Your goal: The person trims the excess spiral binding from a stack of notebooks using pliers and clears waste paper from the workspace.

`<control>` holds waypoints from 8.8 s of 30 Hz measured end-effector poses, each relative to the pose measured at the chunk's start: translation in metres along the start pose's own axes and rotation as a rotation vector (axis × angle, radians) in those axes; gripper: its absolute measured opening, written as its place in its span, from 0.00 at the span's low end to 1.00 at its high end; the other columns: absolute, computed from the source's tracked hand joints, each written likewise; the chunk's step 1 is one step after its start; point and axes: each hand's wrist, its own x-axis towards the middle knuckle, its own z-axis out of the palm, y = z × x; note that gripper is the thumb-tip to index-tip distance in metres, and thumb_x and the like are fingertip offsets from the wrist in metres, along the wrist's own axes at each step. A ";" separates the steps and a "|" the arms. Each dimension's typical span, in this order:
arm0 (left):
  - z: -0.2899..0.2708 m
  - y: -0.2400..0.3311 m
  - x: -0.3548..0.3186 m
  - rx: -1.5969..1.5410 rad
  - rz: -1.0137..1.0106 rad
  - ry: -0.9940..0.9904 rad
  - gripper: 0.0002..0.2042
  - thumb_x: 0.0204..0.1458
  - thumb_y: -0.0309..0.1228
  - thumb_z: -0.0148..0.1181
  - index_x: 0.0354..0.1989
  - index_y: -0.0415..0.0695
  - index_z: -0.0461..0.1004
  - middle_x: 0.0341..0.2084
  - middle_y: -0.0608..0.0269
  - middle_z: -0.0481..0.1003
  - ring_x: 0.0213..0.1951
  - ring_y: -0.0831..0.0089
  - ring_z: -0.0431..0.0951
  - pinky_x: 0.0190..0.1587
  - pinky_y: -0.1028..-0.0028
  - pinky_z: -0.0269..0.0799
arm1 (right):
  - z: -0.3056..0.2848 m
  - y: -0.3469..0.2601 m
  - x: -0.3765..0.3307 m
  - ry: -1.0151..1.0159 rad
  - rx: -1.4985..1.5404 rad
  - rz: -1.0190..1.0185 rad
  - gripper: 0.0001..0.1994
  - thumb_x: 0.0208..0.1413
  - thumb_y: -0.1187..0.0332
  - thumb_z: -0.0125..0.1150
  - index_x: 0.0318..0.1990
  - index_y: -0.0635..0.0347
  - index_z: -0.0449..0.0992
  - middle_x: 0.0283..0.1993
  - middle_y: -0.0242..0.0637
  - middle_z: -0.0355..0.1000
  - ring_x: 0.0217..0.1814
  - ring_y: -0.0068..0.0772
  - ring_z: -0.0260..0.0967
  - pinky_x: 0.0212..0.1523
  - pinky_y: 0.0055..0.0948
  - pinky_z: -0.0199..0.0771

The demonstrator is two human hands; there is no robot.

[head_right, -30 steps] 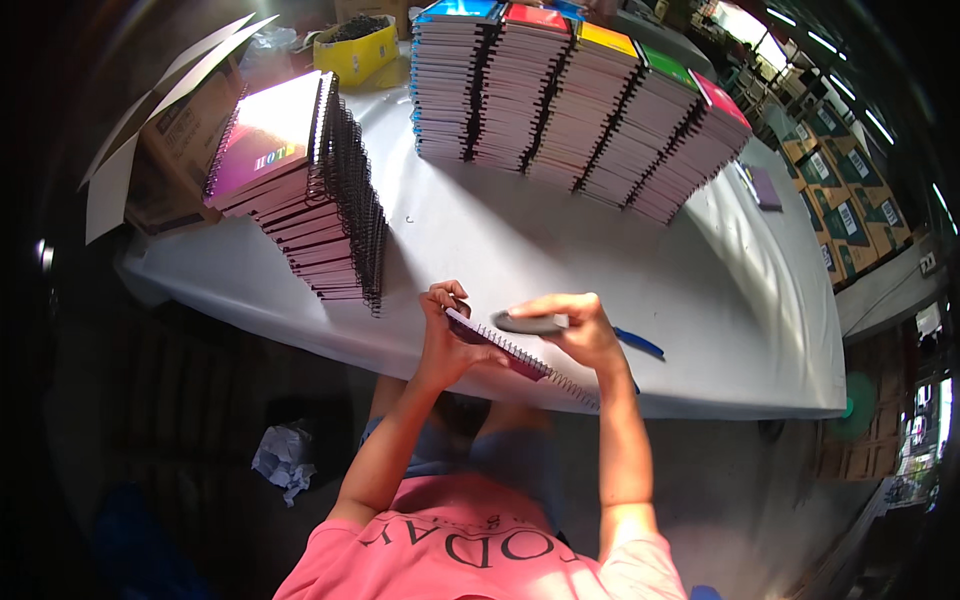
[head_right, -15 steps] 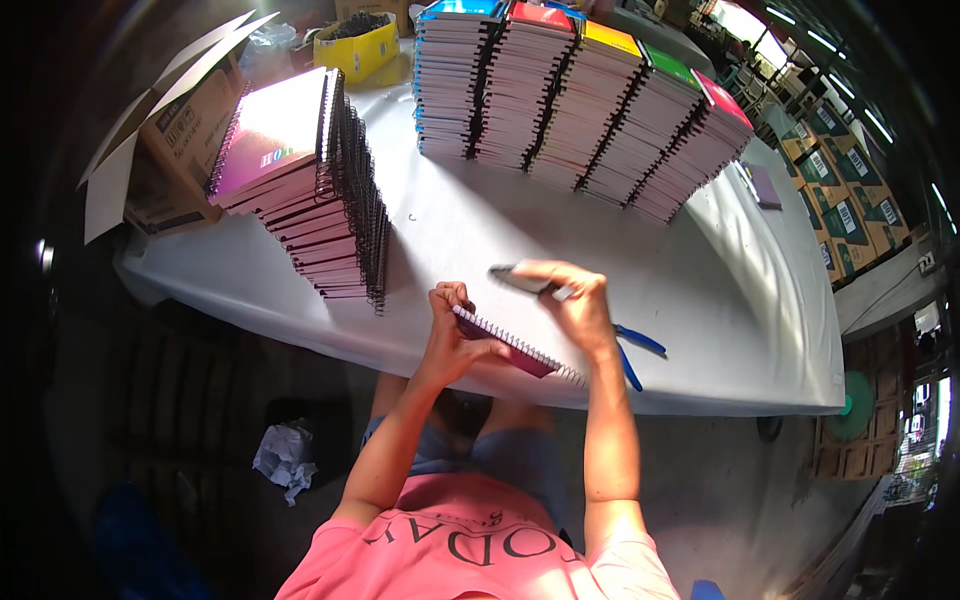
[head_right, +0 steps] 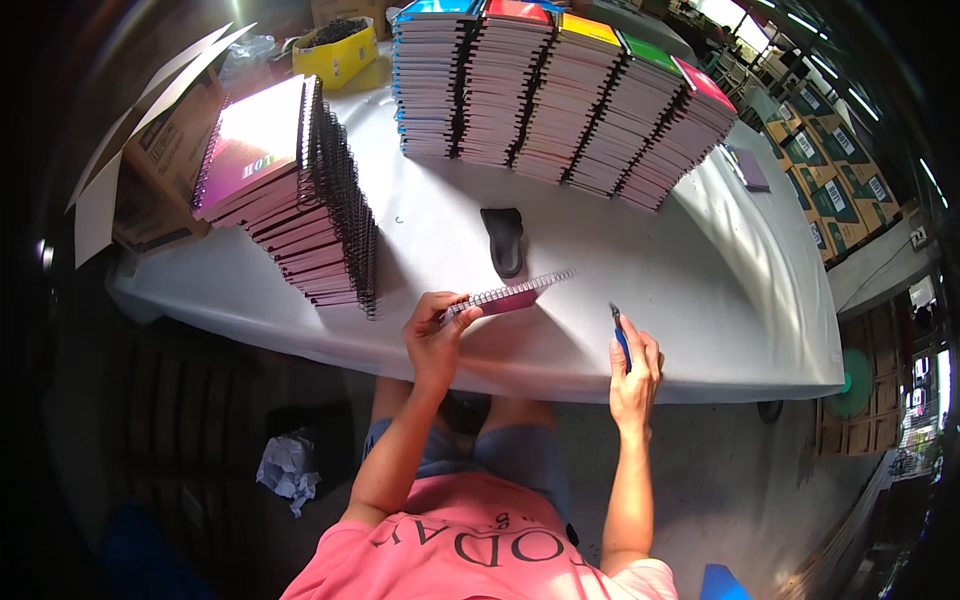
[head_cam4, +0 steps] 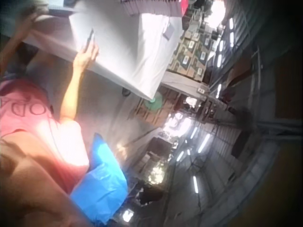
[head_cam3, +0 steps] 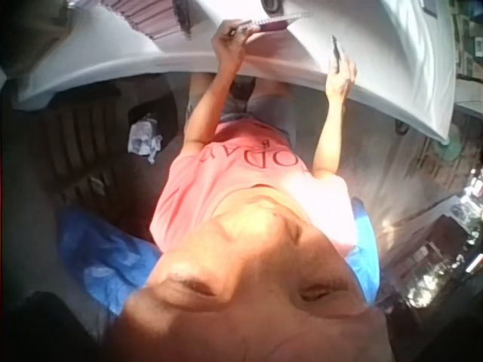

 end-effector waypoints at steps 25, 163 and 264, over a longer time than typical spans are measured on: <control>0.010 0.032 -0.007 0.186 0.245 0.181 0.19 0.45 0.13 0.61 0.46 0.39 0.69 0.34 0.64 0.68 0.32 0.79 0.67 0.36 0.83 0.64 | 0.008 -0.098 -0.003 -0.291 0.405 -0.166 0.18 0.59 0.63 0.50 0.53 0.61 0.69 0.47 0.46 0.68 0.51 0.42 0.65 0.52 0.36 0.64; -0.075 0.198 0.131 -0.210 0.320 -0.027 0.37 0.50 0.65 0.45 0.53 0.42 0.63 0.40 0.58 0.70 0.43 0.74 0.73 0.43 0.75 0.72 | 0.070 -0.281 0.116 0.064 1.306 -0.344 0.45 0.50 0.39 0.55 0.65 0.63 0.46 0.47 0.46 0.71 0.52 0.31 0.68 0.55 0.27 0.63; -0.220 0.035 0.103 0.306 -0.151 -0.117 0.24 0.60 0.43 0.45 0.60 0.40 0.58 0.53 0.57 0.68 0.52 0.64 0.70 0.51 0.67 0.71 | 0.188 -0.205 0.004 -0.091 0.530 -0.298 0.72 0.12 0.44 0.78 0.69 0.53 0.35 0.59 0.48 0.54 0.64 0.49 0.51 0.62 0.52 0.49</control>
